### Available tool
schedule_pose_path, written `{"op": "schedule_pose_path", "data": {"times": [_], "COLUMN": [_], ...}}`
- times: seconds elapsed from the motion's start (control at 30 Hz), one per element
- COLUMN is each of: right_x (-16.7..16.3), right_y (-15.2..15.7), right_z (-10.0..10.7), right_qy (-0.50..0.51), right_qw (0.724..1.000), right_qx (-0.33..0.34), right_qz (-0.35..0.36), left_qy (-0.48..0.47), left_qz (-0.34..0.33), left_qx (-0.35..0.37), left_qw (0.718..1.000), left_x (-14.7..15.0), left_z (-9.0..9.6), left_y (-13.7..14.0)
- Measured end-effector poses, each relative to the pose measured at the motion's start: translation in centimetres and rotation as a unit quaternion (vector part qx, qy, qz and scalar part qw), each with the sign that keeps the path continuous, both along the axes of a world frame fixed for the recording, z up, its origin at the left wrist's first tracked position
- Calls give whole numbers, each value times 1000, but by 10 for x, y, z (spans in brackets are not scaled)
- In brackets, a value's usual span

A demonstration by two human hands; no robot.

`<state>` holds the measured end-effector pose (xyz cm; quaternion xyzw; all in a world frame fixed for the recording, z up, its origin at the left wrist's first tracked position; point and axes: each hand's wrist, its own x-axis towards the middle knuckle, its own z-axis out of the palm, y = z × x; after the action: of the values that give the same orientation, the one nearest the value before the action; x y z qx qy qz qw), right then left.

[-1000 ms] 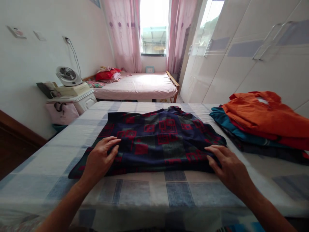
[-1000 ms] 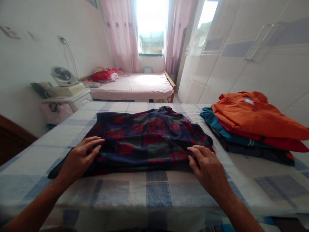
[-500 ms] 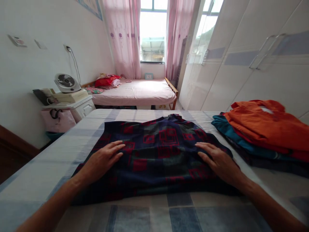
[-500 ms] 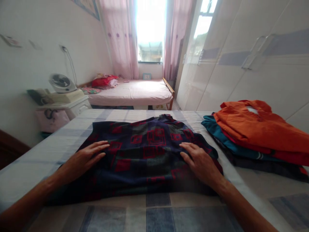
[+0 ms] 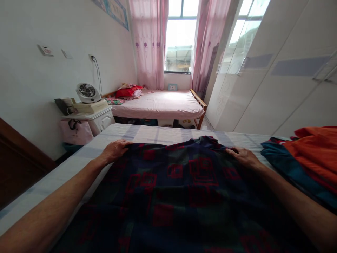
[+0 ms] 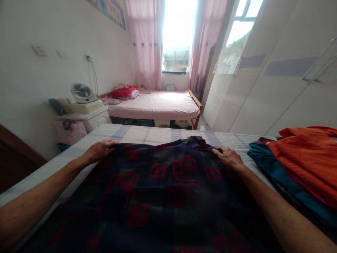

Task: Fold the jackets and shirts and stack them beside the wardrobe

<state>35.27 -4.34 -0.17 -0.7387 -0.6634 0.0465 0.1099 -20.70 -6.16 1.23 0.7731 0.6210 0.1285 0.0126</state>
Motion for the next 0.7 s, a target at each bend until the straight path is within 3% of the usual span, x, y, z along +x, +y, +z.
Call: {"op": "schedule_pose_path", "data": {"times": [0.1, 0.23, 0.37, 0.5, 0.63, 0.7], "right_x": [4, 10, 5, -3, -15, -23], "right_y": [2, -2, 1, 14, 22, 21], "right_z": [9, 15, 12, 13, 17, 23], "right_qy": [86, 247, 302, 317, 364, 393], "right_qw": [996, 963, 951, 948, 921, 913], "right_qx": [20, 84, 15, -15, -134, -105], "right_qz": [9, -67, -59, -31, -27, -32], "left_qy": [-58, -140, -181, -196, -178, -167], "left_qz": [21, 73, 98, 56, 29, 26], "left_qx": [-11, -27, -50, -132, -173, -149], "left_qw": [998, 987, 977, 970, 968, 974], "left_x": [-5, -8, -2, -3, -6, -5], "left_z": [7, 11, 6, 9, 18, 26], "left_y": [3, 7, 14, 17, 19, 18]}}
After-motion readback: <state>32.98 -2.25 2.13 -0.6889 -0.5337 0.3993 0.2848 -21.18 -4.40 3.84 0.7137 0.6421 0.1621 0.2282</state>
